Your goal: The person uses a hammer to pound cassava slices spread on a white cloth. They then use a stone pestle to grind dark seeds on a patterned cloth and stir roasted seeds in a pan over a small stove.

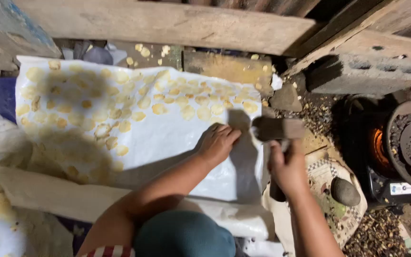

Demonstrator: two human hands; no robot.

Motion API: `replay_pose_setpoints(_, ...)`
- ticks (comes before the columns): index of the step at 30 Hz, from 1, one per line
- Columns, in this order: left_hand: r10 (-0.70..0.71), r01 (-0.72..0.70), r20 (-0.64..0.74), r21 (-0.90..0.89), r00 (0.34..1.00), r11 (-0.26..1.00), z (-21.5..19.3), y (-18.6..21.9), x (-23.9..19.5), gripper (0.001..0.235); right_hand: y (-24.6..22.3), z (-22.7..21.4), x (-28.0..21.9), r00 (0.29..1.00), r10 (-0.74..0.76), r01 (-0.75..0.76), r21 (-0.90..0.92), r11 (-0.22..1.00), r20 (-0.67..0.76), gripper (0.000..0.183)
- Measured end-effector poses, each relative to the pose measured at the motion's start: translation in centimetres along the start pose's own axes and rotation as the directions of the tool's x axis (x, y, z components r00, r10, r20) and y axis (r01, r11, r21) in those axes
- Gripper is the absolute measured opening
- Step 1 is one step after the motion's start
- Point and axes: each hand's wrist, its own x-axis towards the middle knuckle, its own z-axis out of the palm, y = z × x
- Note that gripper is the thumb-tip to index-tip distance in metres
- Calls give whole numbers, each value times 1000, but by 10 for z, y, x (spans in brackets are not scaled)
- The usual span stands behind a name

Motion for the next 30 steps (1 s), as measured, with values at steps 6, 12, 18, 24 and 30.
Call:
replay_pose_setpoints(6, 47, -48, 12, 292, 999, 955, 17, -25, -18, 12, 96, 57, -9, 971, -105, 113, 23, 993, -213, 18)
replay_pose_setpoints(12, 6, 0, -36, 171, 999, 985, -71, -18, -16, 33, 58, 59, 20, 966, 167, -100, -306, 947, 200, 58)
replay_pose_setpoints(18, -1, 3, -39, 47, 999, 999, -77, -30, -33, 27, 57, 52, 4, 999, 31, -33, -254, 967, -9, 49)
replay_pose_setpoints(24, 36, -35, -85, 14, 996, 999, -83, -35, -36, 6, 37, 65, 29, 950, 227, -121, -418, 900, 214, 57)
replay_pose_setpoints(30, -106, 100, -154, -50, 982, 994, -65, -35, -36, 7, 95, 92, 17, 994, 57, -23, -347, 938, 89, 45)
